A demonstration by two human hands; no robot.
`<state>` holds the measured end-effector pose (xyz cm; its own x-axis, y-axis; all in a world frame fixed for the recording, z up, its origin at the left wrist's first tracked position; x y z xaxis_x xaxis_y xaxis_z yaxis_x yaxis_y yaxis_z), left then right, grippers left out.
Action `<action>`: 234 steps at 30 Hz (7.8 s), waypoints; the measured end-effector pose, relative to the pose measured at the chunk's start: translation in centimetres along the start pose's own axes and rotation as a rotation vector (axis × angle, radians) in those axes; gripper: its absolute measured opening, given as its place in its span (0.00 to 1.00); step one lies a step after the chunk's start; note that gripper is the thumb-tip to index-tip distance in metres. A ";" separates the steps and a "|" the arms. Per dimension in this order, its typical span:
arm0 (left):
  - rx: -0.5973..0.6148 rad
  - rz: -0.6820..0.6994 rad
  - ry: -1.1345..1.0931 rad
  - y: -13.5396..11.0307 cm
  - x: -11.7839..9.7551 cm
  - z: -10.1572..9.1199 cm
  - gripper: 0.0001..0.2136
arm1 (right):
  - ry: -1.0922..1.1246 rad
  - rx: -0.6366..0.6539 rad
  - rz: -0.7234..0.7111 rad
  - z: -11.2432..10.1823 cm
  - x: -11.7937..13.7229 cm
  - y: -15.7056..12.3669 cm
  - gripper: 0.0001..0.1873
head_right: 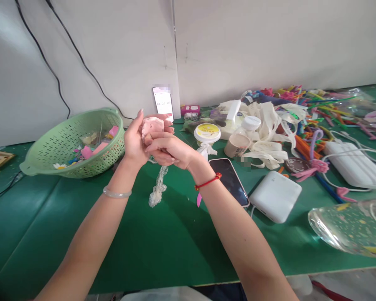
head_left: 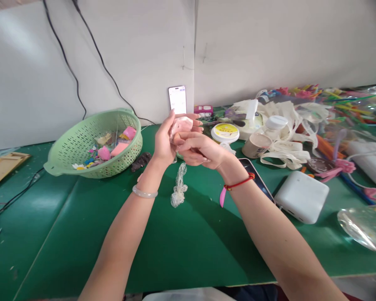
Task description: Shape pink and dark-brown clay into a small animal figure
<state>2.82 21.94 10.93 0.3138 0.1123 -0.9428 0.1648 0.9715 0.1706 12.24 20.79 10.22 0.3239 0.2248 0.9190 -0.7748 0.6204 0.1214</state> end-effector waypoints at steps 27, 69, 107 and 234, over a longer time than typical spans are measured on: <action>-0.145 0.207 0.034 0.0 0.2 0.4 0.23 | -0.821 -0.513 -0.205 0.6 2.3 -0.4 0.18; 0.001 0.072 -0.056 0.1 0.4 0.0 0.26 | 0.097 -0.008 0.129 1.1 0.9 -0.3 0.15; -0.351 0.197 0.064 1.0 -0.1 -1.4 0.25 | -1.720 -0.507 -0.383 2.8 1.0 -0.6 0.13; -0.048 0.204 0.544 0.5 -1.5 -2.1 0.25 | -0.333 -0.482 -0.304 -5.5 2.0 -1.8 0.28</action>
<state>0.44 22.74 11.80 -0.1929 0.3766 -0.9061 0.1048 0.9260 0.3626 17.26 24.22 9.82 0.2454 -0.2101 0.9464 -0.3205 0.9038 0.2837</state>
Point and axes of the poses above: each hand's wrist, its own y-axis towards the middle knuckle, its own z-axis out of the palm, x = y × z, the point moved 3 cm from there along y, towards the middle knuckle, and after that the axes turned 3 degrees about -z, right-handed, at the moved point
